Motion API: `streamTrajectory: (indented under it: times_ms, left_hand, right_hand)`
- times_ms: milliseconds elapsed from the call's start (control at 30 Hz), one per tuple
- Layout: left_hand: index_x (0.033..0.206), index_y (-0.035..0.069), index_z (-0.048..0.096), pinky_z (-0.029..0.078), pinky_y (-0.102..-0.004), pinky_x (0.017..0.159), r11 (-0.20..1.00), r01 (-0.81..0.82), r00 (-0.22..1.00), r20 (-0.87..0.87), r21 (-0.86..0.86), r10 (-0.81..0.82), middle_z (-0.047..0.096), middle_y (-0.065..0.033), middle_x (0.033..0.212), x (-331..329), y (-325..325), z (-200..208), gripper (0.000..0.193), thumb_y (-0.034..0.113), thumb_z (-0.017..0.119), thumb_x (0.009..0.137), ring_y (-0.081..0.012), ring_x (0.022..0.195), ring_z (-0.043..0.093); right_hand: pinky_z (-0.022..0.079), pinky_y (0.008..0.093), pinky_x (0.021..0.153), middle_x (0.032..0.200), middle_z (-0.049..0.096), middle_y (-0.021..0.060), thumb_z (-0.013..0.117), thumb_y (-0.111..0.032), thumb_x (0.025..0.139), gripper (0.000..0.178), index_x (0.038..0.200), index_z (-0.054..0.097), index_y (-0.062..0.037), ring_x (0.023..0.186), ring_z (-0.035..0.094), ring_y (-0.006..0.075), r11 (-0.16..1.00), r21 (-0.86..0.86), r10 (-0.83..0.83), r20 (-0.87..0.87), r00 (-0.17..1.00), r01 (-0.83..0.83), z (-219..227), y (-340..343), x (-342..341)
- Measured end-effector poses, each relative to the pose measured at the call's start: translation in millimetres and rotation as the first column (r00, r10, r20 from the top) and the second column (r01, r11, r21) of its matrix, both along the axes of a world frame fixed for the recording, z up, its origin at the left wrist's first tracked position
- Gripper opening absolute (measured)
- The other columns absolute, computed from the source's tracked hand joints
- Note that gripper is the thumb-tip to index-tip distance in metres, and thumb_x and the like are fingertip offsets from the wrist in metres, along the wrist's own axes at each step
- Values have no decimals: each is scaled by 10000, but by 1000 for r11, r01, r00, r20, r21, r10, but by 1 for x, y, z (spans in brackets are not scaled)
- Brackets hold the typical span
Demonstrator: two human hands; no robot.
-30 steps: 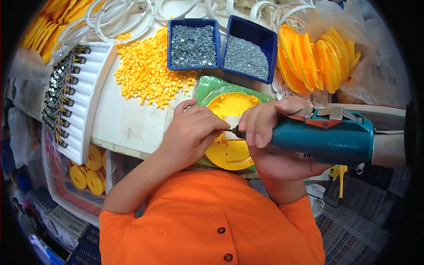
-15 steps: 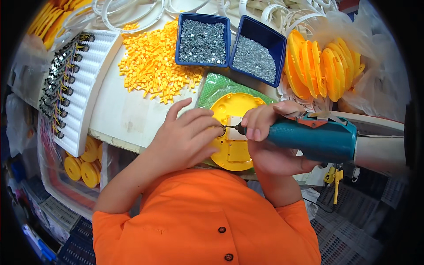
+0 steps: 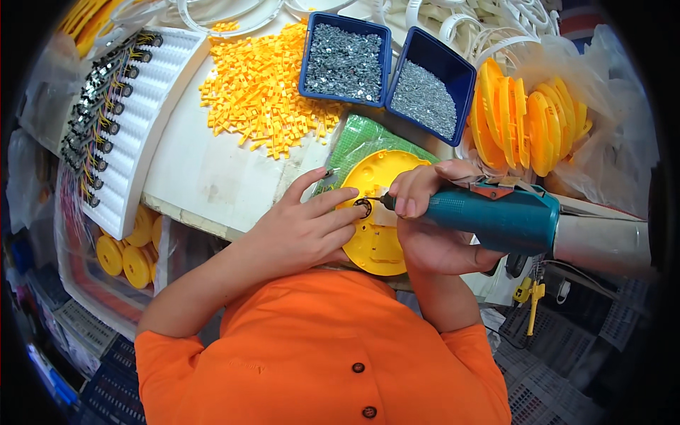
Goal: Assembling electronic and mechanical parts into a yellow plastic housing using an electric screwdriver and a soldering iron.
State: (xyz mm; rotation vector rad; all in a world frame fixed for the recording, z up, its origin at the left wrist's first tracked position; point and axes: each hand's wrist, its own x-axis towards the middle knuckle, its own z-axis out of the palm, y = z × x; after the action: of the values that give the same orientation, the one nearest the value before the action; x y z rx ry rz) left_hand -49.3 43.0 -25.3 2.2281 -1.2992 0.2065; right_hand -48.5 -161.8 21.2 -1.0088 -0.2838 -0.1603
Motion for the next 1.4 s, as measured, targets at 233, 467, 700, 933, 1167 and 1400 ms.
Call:
streamTrajectory:
  times_ms: [233,467,700,933,1167,1400]
  left_hand:
    - [988,133,708,284,-548,1193,1000,16,1000,25,18,-17,663,35,1258,3,3,-2,268,339,705,816,-165,1329,530]
    - [1002,134,718,276,-550,1199,1000,18,999,38,21,-19,674,36,1245,7,1,-3,257,315,692,822,-164,1327,536]
    - [1006,116,702,365,-535,1133,992,121,993,-10,-27,-121,686,-7,1112,59,-21,23,395,350,815,709,-230,1233,589]
    - [983,137,733,399,-468,1034,911,-404,892,257,89,371,666,-10,1113,189,-8,8,157,229,745,855,-236,1148,589]
    - [890,143,714,382,-455,1037,924,-372,884,268,-91,382,667,14,1030,172,-7,10,129,254,765,847,-217,1073,609]
    - [804,118,702,406,-442,980,920,-358,913,150,-157,380,683,5,938,153,-5,5,147,239,786,807,-215,1021,626]
  right_hand:
    - [501,389,716,794,623,155,522,-683,839,830,1208,610,55,707,596,258,979,-62,186,-87,979,-192,-6,-5,6]
    - [484,391,737,822,623,153,499,-684,862,842,1258,591,53,745,587,260,958,-114,256,-63,965,-262,-2,-9,9]
    - [450,380,759,806,607,98,406,-827,866,1013,1392,508,32,710,556,222,995,-101,13,169,985,4,51,-30,17]
    - [446,365,696,791,605,87,395,-860,858,1033,1371,522,27,694,566,204,982,-179,-50,83,995,64,47,-40,-5]
    - [438,374,782,842,624,126,424,-832,858,1012,1370,507,38,767,576,217,997,-71,11,6,1000,-10,43,-44,-10]
    - [450,393,852,860,628,134,493,-836,821,1044,1391,489,39,804,589,227,993,-62,100,20,995,-98,34,-38,1]
